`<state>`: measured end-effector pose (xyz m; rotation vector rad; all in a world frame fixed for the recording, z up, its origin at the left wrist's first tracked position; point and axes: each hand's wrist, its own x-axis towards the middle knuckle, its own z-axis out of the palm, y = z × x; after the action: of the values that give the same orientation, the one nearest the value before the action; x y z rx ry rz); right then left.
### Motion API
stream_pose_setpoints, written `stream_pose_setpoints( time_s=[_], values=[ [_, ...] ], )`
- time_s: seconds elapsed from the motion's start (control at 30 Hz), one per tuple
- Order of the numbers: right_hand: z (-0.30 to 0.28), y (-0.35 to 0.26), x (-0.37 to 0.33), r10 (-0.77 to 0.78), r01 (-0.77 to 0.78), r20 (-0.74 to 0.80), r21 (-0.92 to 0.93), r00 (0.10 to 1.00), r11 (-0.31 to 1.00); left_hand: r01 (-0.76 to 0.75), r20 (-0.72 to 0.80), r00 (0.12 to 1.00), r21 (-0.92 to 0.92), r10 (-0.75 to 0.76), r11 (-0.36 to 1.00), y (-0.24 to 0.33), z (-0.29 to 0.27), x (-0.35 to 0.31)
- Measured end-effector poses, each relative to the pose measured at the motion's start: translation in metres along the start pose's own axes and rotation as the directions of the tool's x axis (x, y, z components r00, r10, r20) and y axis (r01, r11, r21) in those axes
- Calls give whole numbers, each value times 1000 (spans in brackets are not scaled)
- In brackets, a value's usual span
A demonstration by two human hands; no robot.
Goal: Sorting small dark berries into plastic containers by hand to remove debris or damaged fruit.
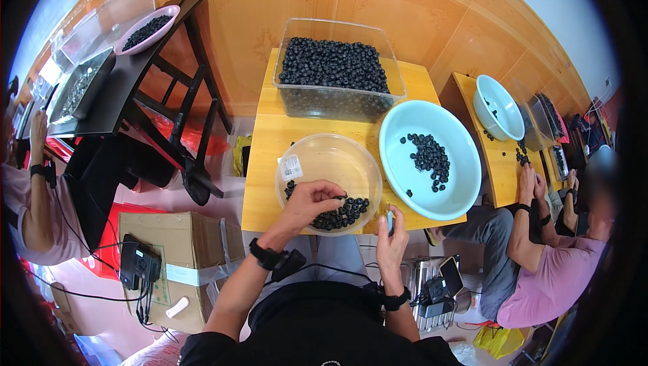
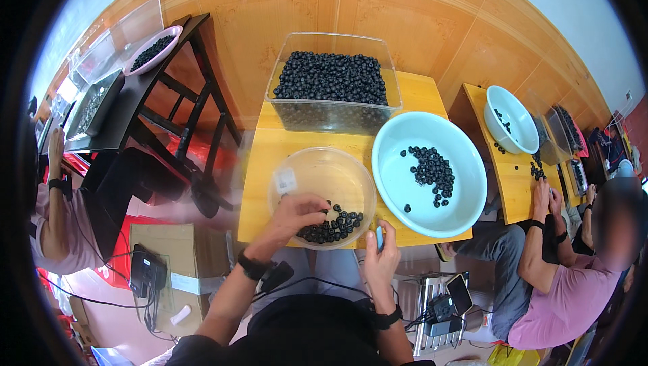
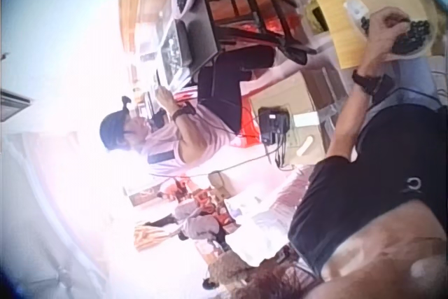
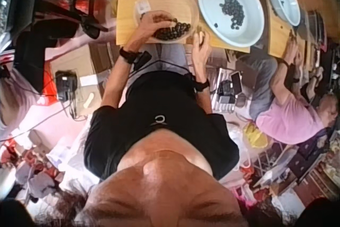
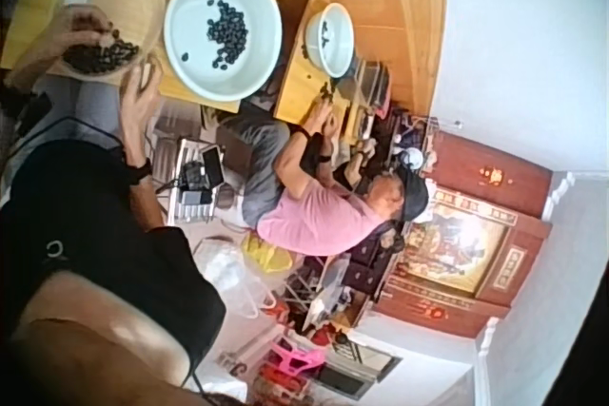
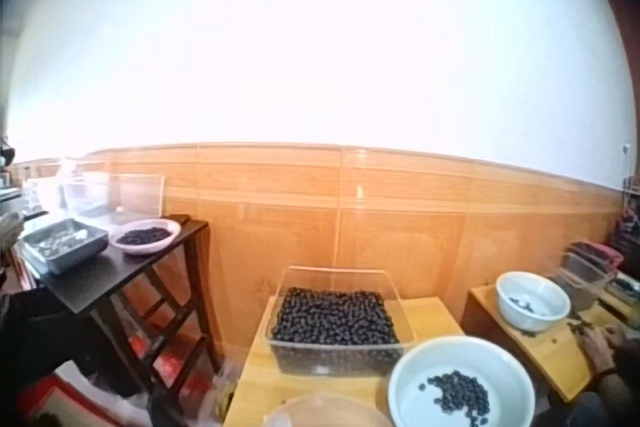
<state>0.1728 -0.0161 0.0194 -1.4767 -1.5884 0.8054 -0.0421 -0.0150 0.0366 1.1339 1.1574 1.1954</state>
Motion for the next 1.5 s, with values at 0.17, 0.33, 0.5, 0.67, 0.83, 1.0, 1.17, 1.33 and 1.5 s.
stream_pose_setpoints(
  time_s=[0.17,0.33,0.5,0.67,0.83,1.0,1.17,1.33,1.5],
  values=[
    [-5,-36,-1,-90,69,127,161,988,985,214,146,977,-718,-158,662,13,-12,-28],
    [4,-64,-5,-323,295,352,133,878,946,244,172,966,-851,-192,464,9,-5,-42],
    [8,-67,-4,-400,386,363,114,842,916,224,182,974,-865,-136,449,-1,-3,-47],
    [6,-71,-3,-461,461,364,94,809,883,237,198,971,-850,-131,470,-1,2,-48],
    [3,-72,-2,-464,464,373,95,804,881,248,208,969,-844,-135,475,-1,4,-50],
    [4,-69,-3,-467,462,364,107,806,881,248,200,969,-819,-148,517,2,4,-51],
    [3,-69,-3,-439,415,399,150,805,897,255,187,966,-814,-180,522,2,5,-52],
    [11,-43,14,-371,369,355,75,858,926,284,324,946,-778,-28,561,16,5,-59],
    [1,-46,17,-276,256,290,104,916,961,220,235,971,-810,-43,544,18,4,-59]
  ],
)
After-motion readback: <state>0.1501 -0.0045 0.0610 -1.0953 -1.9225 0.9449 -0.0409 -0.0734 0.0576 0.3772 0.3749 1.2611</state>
